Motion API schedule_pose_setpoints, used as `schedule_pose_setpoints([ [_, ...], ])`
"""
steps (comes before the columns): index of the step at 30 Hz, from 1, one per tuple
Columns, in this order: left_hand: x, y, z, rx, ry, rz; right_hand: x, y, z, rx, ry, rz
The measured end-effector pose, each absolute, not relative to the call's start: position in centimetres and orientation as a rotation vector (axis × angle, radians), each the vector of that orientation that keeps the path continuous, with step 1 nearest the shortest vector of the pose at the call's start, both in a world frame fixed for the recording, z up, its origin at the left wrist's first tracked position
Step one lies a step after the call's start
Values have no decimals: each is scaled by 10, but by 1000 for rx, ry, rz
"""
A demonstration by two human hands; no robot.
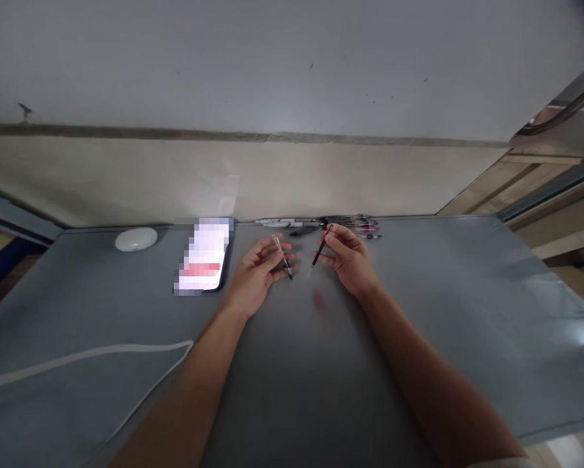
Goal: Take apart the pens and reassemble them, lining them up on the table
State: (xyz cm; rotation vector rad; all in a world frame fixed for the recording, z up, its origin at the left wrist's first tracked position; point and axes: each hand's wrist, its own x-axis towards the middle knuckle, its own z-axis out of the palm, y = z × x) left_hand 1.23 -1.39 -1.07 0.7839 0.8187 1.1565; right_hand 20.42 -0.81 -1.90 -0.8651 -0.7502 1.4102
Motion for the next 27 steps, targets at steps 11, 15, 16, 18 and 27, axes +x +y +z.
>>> schedule_pose_setpoints([
  [11, 11, -13, -10, 753, 819, 1132, 203, -9, -18, -910, -775, 1422],
  [15, 11, -13, -11, 769, 823, 1150, 203, -9, -19, -909, -796, 1424],
  [16, 12, -13, -11, 772, 823, 1159, 203, -9, -19, -906, -800, 1424],
  [18, 13, -14, -11, 779, 829, 1186, 202, -9, -19, -898, -811, 1422],
  [27, 15, -15, -15, 887, 872, 1238, 201, -12, -17, -861, -865, 1430],
])
